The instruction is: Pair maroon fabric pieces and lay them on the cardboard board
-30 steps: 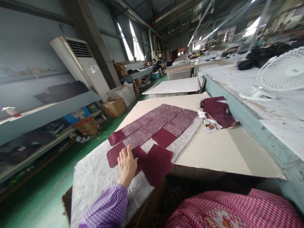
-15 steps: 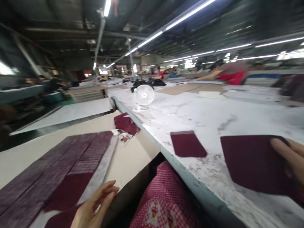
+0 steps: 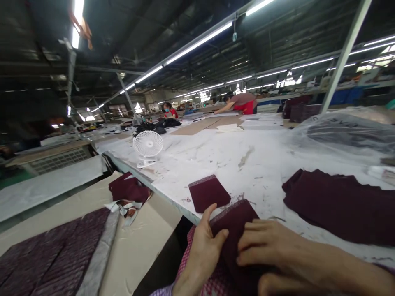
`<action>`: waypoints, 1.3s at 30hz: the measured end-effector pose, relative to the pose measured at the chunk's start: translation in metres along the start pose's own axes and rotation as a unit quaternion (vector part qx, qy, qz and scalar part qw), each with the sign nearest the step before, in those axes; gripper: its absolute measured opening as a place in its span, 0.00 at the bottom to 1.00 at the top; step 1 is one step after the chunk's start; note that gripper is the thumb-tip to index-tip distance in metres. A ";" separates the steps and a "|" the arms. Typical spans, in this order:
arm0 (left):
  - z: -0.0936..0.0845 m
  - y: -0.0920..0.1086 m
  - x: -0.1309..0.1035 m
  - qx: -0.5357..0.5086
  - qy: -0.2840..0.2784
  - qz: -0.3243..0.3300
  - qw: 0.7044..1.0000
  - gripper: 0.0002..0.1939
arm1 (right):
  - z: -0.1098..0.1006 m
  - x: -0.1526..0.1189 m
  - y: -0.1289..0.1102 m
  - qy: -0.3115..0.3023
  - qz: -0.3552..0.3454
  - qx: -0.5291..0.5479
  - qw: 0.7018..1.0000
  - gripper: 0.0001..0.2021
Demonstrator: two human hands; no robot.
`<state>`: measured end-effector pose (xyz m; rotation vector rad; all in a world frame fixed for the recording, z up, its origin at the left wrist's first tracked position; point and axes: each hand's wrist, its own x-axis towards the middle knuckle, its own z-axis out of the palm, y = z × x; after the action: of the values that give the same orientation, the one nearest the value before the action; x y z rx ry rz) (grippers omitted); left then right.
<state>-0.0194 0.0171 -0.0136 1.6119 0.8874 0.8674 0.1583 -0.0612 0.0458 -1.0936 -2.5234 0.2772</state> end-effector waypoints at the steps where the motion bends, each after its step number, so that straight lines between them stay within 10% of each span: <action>1: 0.000 0.000 0.000 -0.027 -0.002 -0.001 1.000 0.29 | -0.006 -0.002 0.006 0.035 0.029 0.035 0.998 0.13; 5: 0.000 0.007 -0.006 -0.142 -0.048 -0.051 0.987 0.29 | -0.019 -0.007 0.040 0.156 0.220 0.123 0.955 0.24; 10: -0.007 0.006 0.005 -0.137 -0.059 -0.030 0.988 0.27 | -0.006 -0.010 0.064 0.083 0.315 0.275 0.904 0.25; 14: -0.012 0.008 0.033 0.026 -0.014 0.053 0.998 0.22 | -0.001 -0.011 0.072 0.096 0.332 0.255 0.903 0.23; 20: 0.024 0.021 0.067 0.310 -0.050 0.181 0.932 0.14 | -0.002 -0.015 0.083 0.097 0.362 0.147 0.915 0.23; 29: 0.059 0.012 0.077 0.468 -0.077 0.243 0.846 0.15 | -0.016 -0.032 0.100 0.082 0.305 -0.090 0.945 0.12; 39: 0.058 0.007 0.078 0.465 -0.084 0.258 0.843 0.16 | -0.008 -0.029 0.111 0.051 0.232 -0.155 0.959 0.13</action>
<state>0.0681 0.0595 -0.0101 2.8297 0.7935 0.6402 0.2530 -0.0072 0.0100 -1.7733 -2.2369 -0.0613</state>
